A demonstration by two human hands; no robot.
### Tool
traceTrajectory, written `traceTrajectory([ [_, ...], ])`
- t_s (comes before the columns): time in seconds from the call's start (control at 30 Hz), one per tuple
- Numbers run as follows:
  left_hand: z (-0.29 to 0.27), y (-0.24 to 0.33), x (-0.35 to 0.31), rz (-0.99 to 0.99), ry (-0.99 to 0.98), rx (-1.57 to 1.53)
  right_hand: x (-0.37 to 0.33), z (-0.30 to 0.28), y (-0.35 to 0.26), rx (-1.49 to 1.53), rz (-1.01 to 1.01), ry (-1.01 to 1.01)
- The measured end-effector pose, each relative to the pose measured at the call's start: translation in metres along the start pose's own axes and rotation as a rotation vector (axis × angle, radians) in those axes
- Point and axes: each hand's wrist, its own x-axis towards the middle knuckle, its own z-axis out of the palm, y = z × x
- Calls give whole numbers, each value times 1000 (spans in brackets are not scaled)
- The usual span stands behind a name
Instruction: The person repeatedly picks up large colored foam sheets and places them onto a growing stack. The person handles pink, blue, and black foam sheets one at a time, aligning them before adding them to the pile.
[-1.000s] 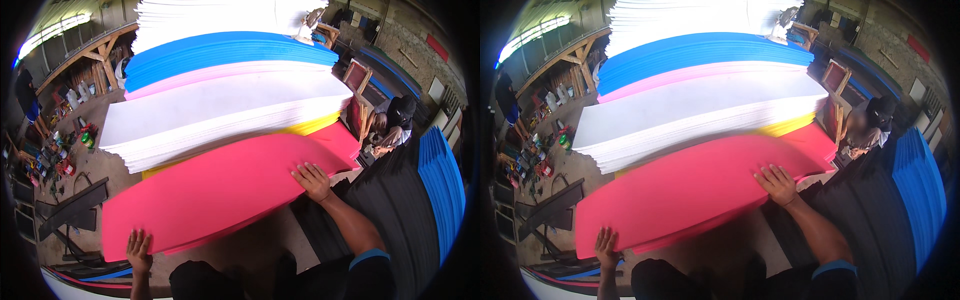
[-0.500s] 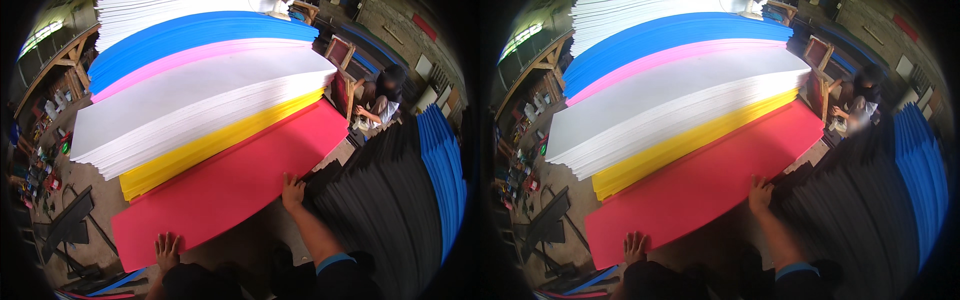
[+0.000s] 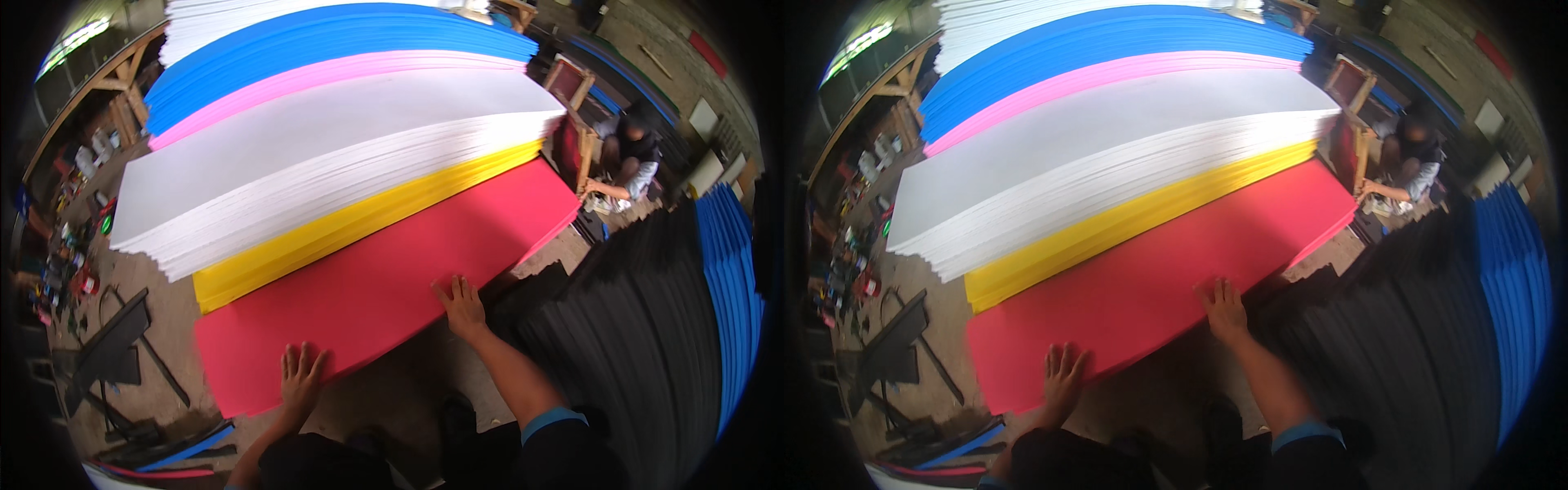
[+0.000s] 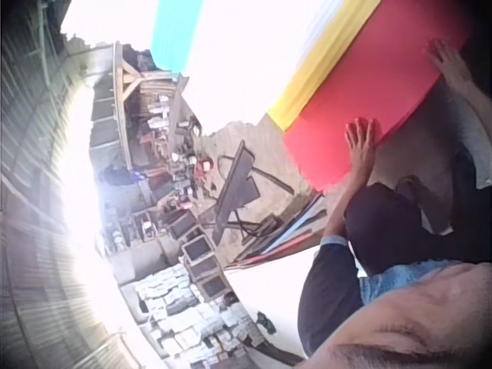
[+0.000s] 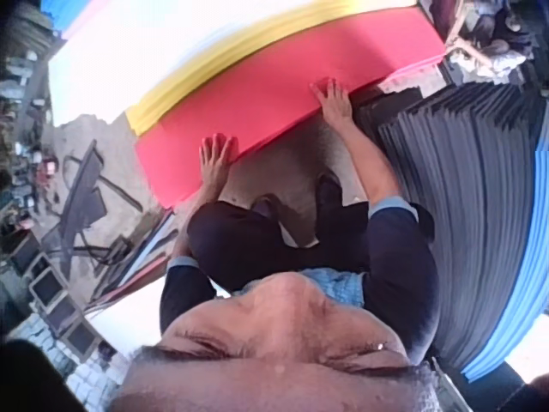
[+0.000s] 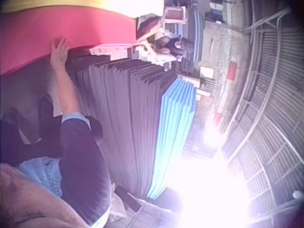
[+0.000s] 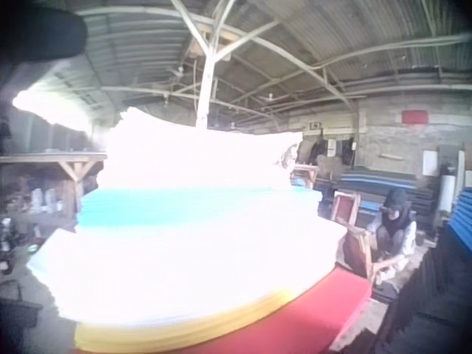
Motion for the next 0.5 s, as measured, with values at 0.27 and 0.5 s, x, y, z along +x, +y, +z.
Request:
traceTrajectory([
  [0.27, 7, -18, 1, -34, 38, -140, 9, -13, -18, 57, 33, -86],
  [0.5, -4, -139, -56, -1154, 359, -17, 5, -24, -17, 33, 57, -104],
])
